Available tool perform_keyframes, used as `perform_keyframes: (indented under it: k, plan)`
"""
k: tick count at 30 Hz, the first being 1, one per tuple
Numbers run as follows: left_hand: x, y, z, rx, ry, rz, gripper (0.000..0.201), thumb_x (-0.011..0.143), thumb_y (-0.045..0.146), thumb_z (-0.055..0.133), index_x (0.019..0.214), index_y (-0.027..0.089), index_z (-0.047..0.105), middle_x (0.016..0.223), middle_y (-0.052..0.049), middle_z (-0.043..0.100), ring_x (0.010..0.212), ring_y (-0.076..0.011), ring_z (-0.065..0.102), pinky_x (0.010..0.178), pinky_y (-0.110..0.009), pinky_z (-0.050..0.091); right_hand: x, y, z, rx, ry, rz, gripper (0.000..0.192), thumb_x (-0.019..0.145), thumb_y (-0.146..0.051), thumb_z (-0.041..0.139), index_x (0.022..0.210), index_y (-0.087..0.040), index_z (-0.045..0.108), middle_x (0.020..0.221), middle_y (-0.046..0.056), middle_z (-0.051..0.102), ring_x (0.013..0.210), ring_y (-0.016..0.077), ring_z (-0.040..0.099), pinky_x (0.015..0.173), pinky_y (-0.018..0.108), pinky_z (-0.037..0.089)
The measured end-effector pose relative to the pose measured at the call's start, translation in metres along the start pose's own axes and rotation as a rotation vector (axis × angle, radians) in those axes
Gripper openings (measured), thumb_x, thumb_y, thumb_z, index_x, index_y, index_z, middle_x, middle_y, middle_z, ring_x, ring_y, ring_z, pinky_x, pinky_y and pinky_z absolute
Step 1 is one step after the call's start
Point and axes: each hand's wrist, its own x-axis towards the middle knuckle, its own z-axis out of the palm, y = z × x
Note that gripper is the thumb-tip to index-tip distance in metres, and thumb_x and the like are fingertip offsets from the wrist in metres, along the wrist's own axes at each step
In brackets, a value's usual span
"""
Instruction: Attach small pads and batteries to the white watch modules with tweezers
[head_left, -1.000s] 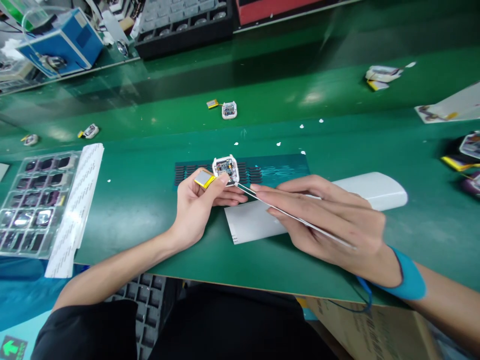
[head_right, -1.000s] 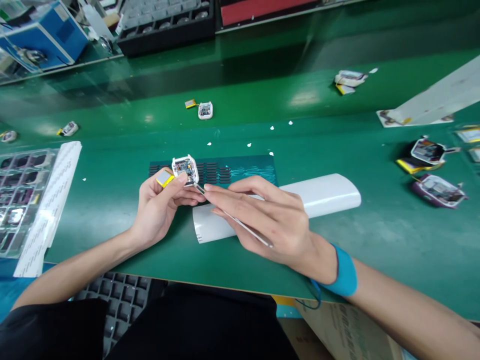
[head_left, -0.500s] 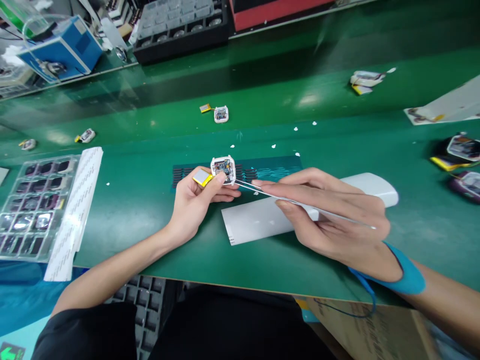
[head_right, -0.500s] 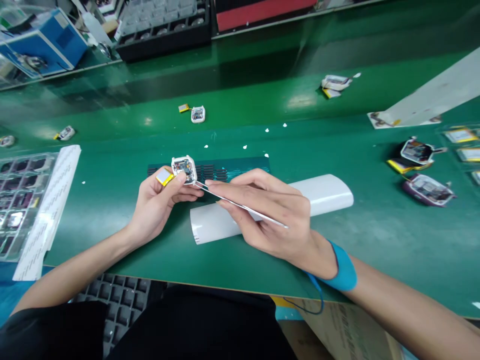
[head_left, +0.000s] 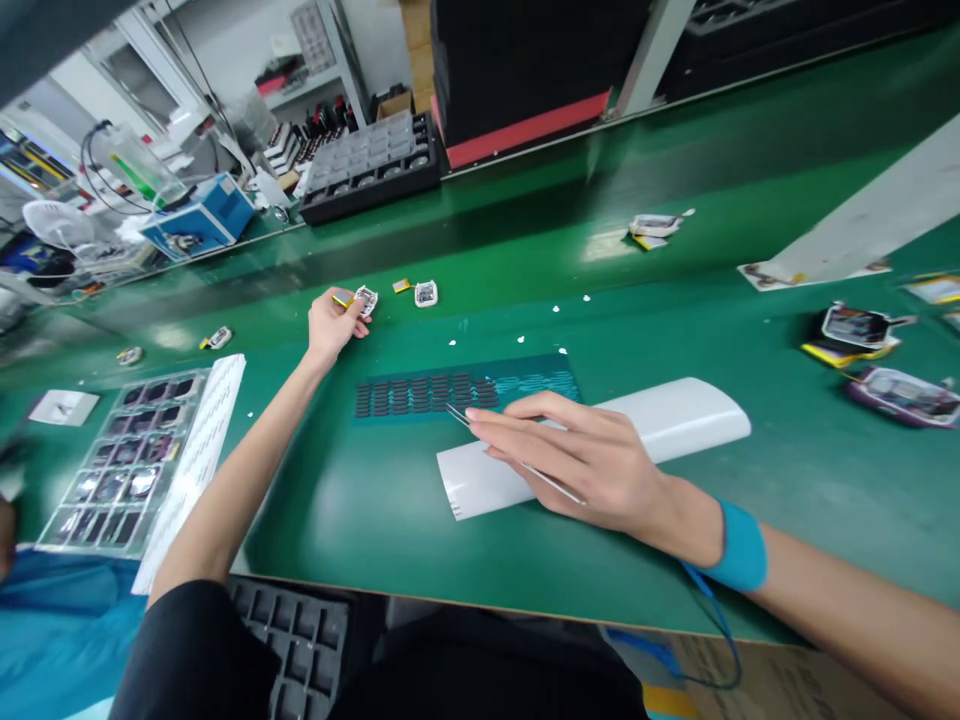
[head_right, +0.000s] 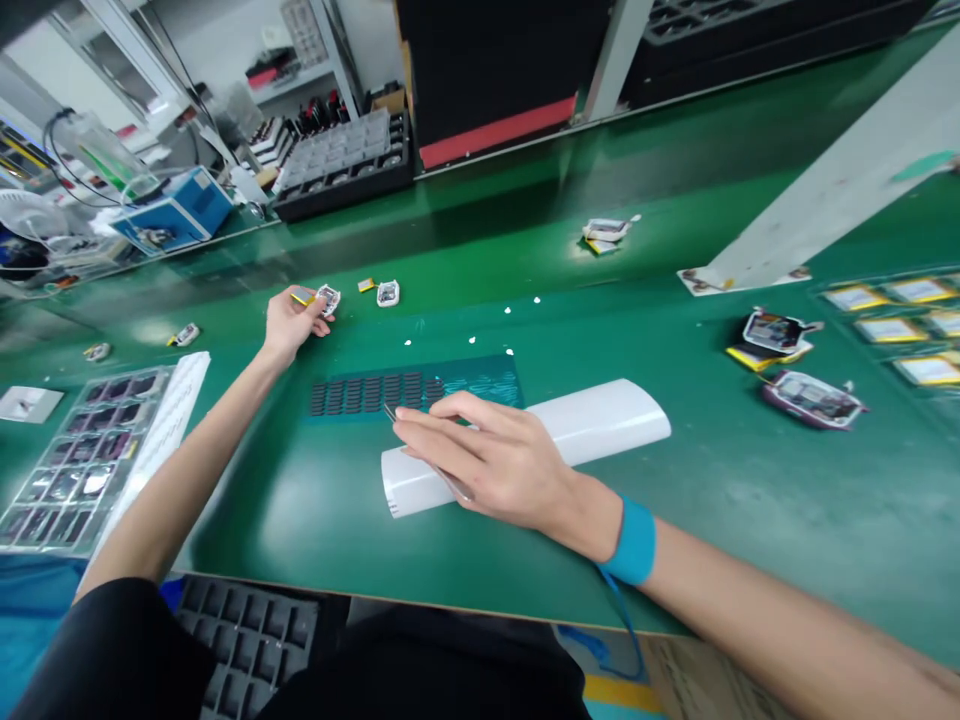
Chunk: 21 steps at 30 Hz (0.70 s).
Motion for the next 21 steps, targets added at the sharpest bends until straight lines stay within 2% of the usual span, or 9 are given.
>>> perform_keyframes:
  k: [2, 5, 7, 10, 12, 14, 16, 18, 21]
  plan:
    - [0.011, 0.002, -0.005, 0.258, 0.025, 0.069, 0.016, 0.086, 0.020, 0.076, 0.092, 0.018, 0.062, 0.088, -0.015, 0.075, 0.089, -0.0338, 0.075, 0.089, -0.049, 0.058, 0.000, 0.000, 0.001, -0.008, -0.002, -0.011, 0.029, 0.097, -0.003, 0.066, 0.124, -0.013, 0.068, 0.115, 0.008, 0.081, 0.091, 0.0195, 0.075, 0.069, 0.030, 0.066]
    - [0.014, 0.007, -0.002, 0.599, 0.105, 0.203, 0.040, 0.081, 0.024, 0.079, 0.115, 0.013, 0.063, 0.121, -0.028, 0.071, 0.127, -0.0480, 0.061, 0.109, -0.061, 0.046, 0.000, 0.001, 0.002, -0.030, 0.004, -0.024, 0.023, 0.100, -0.007, 0.065, 0.122, -0.016, 0.070, 0.114, 0.005, 0.081, 0.090, 0.0176, 0.075, 0.068, 0.029, 0.065]
    - [0.013, 0.007, 0.009, 0.671, 0.080, 0.338, 0.045, 0.088, 0.027, 0.071, 0.128, 0.010, 0.060, 0.140, -0.031, 0.062, 0.143, -0.0484, 0.049, 0.117, -0.063, 0.039, 0.001, 0.001, 0.002, -0.039, 0.012, -0.034, 0.019, 0.102, -0.010, 0.064, 0.119, -0.015, 0.070, 0.112, 0.005, 0.082, 0.089, 0.0173, 0.074, 0.068, 0.029, 0.065]
    - [0.016, 0.003, 0.034, 0.471, -0.111, 0.534, 0.035, 0.095, 0.026, 0.063, 0.127, 0.013, 0.065, 0.156, -0.026, 0.054, 0.155, -0.0396, 0.039, 0.127, -0.056, 0.029, 0.001, 0.001, 0.002, -0.043, 0.009, -0.041, 0.017, 0.102, -0.009, 0.064, 0.117, -0.011, 0.071, 0.111, 0.006, 0.082, 0.088, 0.0181, 0.073, 0.067, 0.030, 0.065]
    - [0.022, -0.001, 0.050, 0.306, -0.271, 0.572, 0.025, 0.095, 0.025, 0.065, 0.118, 0.017, 0.069, 0.153, -0.021, 0.059, 0.156, -0.0349, 0.042, 0.130, -0.054, 0.024, 0.002, 0.001, 0.002, -0.028, 0.003, -0.041, 0.016, 0.104, -0.010, 0.062, 0.118, -0.011, 0.069, 0.114, 0.007, 0.081, 0.089, 0.0183, 0.074, 0.070, 0.031, 0.066]
    - [0.029, -0.003, 0.060, 0.201, -0.366, 0.549, 0.014, 0.091, 0.021, 0.067, 0.104, 0.019, 0.069, 0.140, -0.016, 0.070, 0.153, -0.0326, 0.046, 0.132, -0.054, 0.020, 0.002, 0.002, 0.002, -0.001, 0.002, -0.035, 0.018, 0.106, -0.013, 0.059, 0.122, -0.011, 0.067, 0.119, 0.008, 0.080, 0.096, 0.0192, 0.075, 0.078, 0.032, 0.067]
    - [0.033, -0.003, 0.063, 0.145, -0.381, 0.513, 0.010, 0.085, 0.016, 0.070, 0.093, 0.019, 0.063, 0.127, -0.015, 0.075, 0.147, -0.0322, 0.053, 0.132, -0.054, 0.022, 0.002, 0.002, 0.002, 0.011, -0.003, -0.036, 0.020, 0.108, -0.014, 0.057, 0.126, -0.011, 0.065, 0.126, 0.009, 0.078, 0.108, 0.0216, 0.074, 0.088, 0.035, 0.067]
    - [0.029, -0.002, 0.059, 0.112, -0.355, 0.489, 0.018, 0.083, 0.013, 0.071, 0.088, 0.020, 0.055, 0.118, -0.016, 0.076, 0.135, -0.0311, 0.063, 0.125, -0.051, 0.036, 0.002, 0.002, 0.002, 0.008, -0.012, -0.038, 0.021, 0.107, -0.011, 0.054, 0.126, -0.011, 0.063, 0.128, 0.010, 0.077, 0.118, 0.0238, 0.072, 0.094, 0.036, 0.066]
    - [-0.003, 0.003, 0.046, -0.097, -0.296, 0.453, 0.024, 0.092, 0.025, 0.071, 0.090, 0.022, 0.046, 0.102, -0.012, 0.078, 0.102, -0.0234, 0.075, 0.099, -0.039, 0.056, 0.002, 0.002, 0.001, -0.009, -0.008, 0.012, 0.026, 0.104, -0.002, 0.045, 0.120, -0.013, 0.062, 0.110, 0.010, 0.079, 0.108, 0.0220, 0.075, 0.089, 0.034, 0.066]
